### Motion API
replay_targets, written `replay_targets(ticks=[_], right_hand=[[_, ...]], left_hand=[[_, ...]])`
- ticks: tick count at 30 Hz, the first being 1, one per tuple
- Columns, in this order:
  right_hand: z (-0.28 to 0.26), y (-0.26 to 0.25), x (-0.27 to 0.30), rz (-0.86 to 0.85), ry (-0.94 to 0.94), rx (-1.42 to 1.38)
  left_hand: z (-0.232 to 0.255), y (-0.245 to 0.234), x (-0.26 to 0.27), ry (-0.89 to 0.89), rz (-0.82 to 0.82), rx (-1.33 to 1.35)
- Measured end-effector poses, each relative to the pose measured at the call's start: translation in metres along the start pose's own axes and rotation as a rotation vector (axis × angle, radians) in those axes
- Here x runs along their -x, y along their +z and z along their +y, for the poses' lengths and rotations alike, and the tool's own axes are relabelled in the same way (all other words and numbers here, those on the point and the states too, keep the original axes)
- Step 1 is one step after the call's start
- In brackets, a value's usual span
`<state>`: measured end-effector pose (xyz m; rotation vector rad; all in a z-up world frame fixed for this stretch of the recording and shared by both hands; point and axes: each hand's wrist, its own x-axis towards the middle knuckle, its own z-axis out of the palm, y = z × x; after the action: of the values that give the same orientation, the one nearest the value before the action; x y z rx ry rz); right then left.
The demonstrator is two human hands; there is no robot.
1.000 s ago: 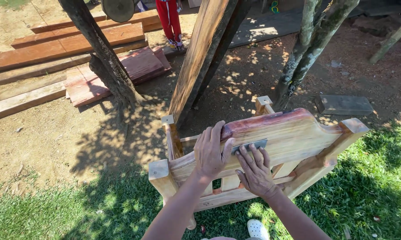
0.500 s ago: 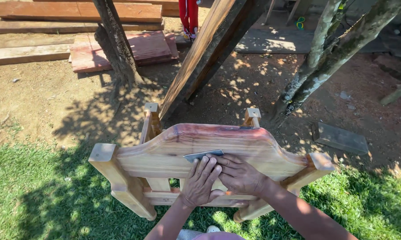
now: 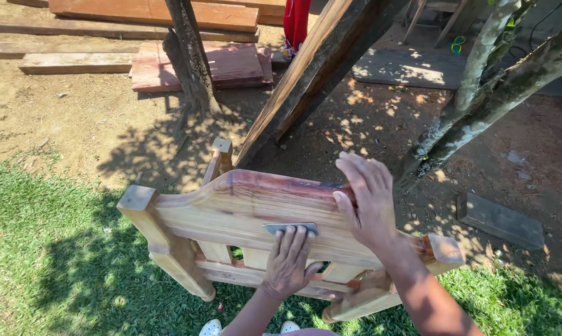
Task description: Sand ing a wood en chair b ackrest wi th sandpa per.
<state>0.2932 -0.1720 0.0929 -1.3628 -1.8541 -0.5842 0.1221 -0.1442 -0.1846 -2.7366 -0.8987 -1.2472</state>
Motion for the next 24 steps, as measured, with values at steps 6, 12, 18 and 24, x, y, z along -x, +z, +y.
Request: replay_targets(ticks=[6,12,18,24], right_hand=[[0.032,0.023,0.035,-0.097,0.152,-0.241],[0.041,0.026,0.040,-0.176,0.347,-0.399],[0.059,0.023,0.050,-0.263,0.413,-0.679],[0.061,0.018,0.049,-0.334,0.398,-0.743]], left_hand=[[-0.055,-0.003,-0.006,-0.082,0.168,-0.130],[-0.011,-0.063,-0.080,-0.348,0.420,-0.035],[0.039,0.025,-0.047,0.202,0.036,-0.247],[-0.026,-0.022,-0.070,-0.093,0.308,-0.175]])
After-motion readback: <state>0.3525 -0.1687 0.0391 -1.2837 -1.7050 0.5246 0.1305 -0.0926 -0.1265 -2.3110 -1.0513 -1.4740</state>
